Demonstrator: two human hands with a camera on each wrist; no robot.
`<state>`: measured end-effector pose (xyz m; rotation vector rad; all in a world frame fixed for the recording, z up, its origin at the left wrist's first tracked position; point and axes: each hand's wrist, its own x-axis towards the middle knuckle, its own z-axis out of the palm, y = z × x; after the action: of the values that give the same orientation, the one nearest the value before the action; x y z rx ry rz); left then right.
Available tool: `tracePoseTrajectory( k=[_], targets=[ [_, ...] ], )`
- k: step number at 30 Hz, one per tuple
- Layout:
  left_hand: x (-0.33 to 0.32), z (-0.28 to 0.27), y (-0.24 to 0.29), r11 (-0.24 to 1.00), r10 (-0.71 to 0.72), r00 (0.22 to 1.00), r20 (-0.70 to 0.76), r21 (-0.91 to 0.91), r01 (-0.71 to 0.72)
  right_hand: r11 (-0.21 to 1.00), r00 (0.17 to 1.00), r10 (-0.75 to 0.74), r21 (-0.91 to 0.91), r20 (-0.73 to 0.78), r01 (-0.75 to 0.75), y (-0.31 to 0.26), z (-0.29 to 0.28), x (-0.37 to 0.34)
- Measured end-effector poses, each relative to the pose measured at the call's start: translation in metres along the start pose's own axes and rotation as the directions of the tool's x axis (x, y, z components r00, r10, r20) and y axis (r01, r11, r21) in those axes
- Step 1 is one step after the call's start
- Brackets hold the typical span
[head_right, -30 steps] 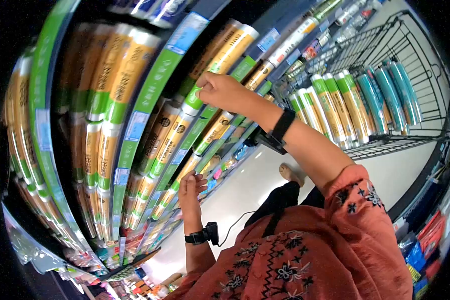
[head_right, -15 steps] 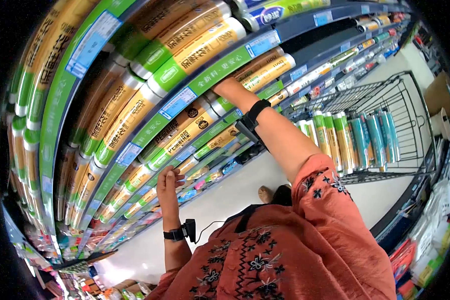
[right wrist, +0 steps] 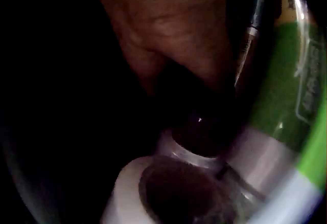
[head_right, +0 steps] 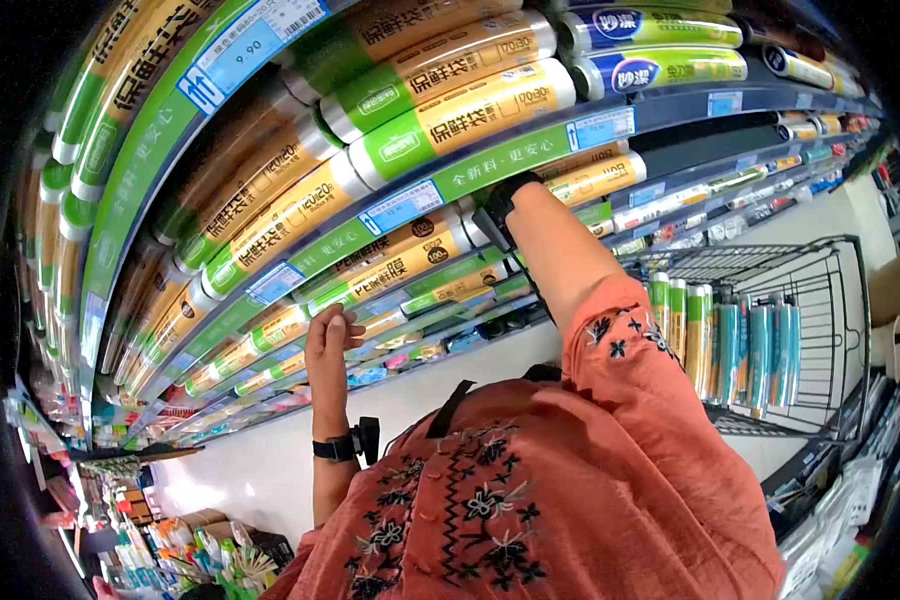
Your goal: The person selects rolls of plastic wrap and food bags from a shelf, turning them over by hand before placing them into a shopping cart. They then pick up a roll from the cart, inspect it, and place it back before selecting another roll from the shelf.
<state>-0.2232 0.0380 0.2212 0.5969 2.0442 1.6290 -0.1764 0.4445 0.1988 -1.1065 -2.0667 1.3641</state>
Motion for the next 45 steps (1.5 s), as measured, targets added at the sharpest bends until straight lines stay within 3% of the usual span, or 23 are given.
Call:
tracePoseTrajectory(
  k=[15, 31, 35, 40, 45],
  targets=[
    [-0.001, -0.014, 0.000, 0.997, -0.064, 0.997, -0.047, -0.045, 0.061, 0.999, 0.999, -0.018, 0.039, 0.032, 0.016, -0.028, 0.026, 0.054],
    [-0.006, -0.020, 0.002, 0.996, -0.094, 0.995, 0.019, 0.007, 0.094, 0.967, 0.998, -0.056, 0.250, 0.025, 0.048, -0.017, -0.002, 0.021],
    [-0.007, -0.022, 0.002, 0.996, -0.087, 0.995, 0.050, 0.003, 0.087, 0.903, 0.996, -0.092, 0.423, 0.016, 0.076, -0.013, -0.014, 0.003],
    [-0.005, -0.029, 0.001, 0.996, -0.084, 0.994, 0.065, -0.031, 0.086, 0.741, 0.991, -0.135, 0.666, 0.022, 0.086, -0.016, -0.025, -0.024],
    [0.003, -0.034, 0.006, 0.998, -0.048, 0.997, 0.057, -0.041, 0.050, 0.599, 0.983, -0.179, 0.797, 0.040, 0.076, -0.011, -0.030, -0.067]
  ],
)
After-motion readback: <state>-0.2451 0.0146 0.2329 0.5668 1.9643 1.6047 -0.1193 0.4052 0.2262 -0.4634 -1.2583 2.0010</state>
